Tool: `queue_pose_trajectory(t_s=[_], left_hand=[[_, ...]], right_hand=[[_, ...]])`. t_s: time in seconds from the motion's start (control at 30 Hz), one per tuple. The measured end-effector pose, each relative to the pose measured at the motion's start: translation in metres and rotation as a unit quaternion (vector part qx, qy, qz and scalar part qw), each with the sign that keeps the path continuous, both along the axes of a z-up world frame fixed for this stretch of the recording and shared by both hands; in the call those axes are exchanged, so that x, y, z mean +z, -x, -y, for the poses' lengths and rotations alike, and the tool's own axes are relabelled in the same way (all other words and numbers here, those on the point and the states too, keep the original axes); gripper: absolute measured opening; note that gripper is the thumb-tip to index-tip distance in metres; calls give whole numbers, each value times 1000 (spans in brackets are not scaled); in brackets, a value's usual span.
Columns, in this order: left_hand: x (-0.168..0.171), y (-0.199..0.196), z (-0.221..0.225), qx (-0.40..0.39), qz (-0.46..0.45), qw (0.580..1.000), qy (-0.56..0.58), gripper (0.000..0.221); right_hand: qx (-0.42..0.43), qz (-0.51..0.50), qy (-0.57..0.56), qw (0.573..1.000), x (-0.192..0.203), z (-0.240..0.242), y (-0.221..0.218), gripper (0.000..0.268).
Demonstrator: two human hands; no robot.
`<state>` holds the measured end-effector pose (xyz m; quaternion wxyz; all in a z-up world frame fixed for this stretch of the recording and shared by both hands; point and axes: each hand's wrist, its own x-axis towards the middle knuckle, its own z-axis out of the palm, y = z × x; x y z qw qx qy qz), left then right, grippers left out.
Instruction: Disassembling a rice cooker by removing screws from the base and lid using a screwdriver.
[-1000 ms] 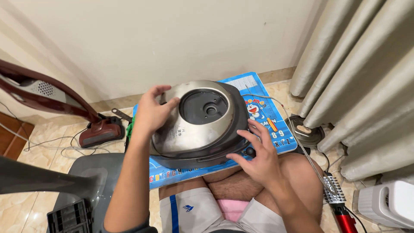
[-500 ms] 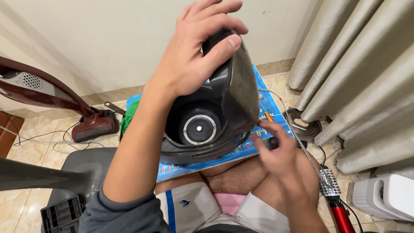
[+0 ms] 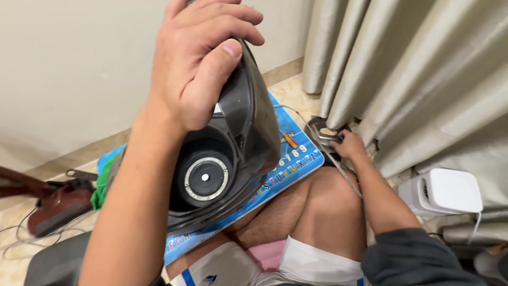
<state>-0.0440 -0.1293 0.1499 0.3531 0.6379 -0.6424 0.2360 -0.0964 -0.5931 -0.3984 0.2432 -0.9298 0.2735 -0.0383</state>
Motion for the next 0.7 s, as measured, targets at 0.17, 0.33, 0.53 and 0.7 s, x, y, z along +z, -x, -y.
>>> queue_pose_trajectory(t_s=[0.17, 0.33, 0.53, 0.7], left_hand=[[0, 3, 0, 23, -11, 1000, -14, 34], [-5, -3, 2, 33, -23, 999, 1, 35], [-8, -3, 3, 40, -38, 998, 11, 32], [-6, -1, 5, 50, -50, 998, 5, 30]], right_hand=[[-155, -64, -65, 984, -41, 18, -20, 87], [-274, -5, -284, 919, -13, 14, -19, 45], [-379, 30, -371, 847, -41, 37, -45, 30], [-376, 35, -406, 832, -101, 58, -56, 29]])
